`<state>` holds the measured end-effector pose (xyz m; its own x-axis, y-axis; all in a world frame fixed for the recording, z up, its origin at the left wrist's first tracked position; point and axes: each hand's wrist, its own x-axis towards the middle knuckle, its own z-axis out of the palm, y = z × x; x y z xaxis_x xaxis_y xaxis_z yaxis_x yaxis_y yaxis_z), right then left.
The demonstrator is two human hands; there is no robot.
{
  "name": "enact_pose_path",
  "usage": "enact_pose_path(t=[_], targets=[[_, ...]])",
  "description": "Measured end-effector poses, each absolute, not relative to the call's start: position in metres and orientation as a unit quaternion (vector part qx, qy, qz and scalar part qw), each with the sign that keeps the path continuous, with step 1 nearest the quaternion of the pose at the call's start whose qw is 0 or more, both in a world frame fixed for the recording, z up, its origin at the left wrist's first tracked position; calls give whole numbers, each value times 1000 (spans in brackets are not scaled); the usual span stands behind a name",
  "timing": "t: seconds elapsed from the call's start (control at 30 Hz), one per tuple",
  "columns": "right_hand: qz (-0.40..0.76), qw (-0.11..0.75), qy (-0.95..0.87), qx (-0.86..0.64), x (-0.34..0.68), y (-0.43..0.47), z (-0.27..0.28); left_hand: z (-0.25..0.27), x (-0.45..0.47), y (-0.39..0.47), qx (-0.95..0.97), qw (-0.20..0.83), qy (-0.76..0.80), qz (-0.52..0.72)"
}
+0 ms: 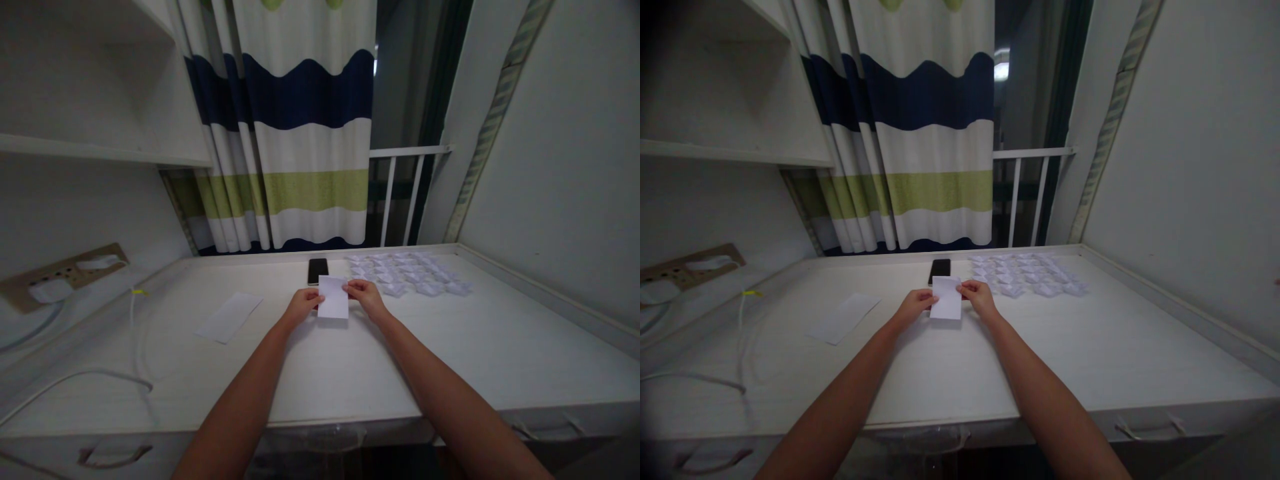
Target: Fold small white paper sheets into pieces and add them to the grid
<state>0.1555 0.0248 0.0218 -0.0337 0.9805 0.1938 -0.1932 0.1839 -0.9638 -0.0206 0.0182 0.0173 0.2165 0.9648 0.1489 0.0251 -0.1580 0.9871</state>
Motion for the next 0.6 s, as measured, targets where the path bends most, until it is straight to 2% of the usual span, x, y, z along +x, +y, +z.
enact_pose_path(t=[0.6], targets=[[491, 606, -499, -377, 157, 27, 20, 16, -21, 17, 614, 497, 412, 455]])
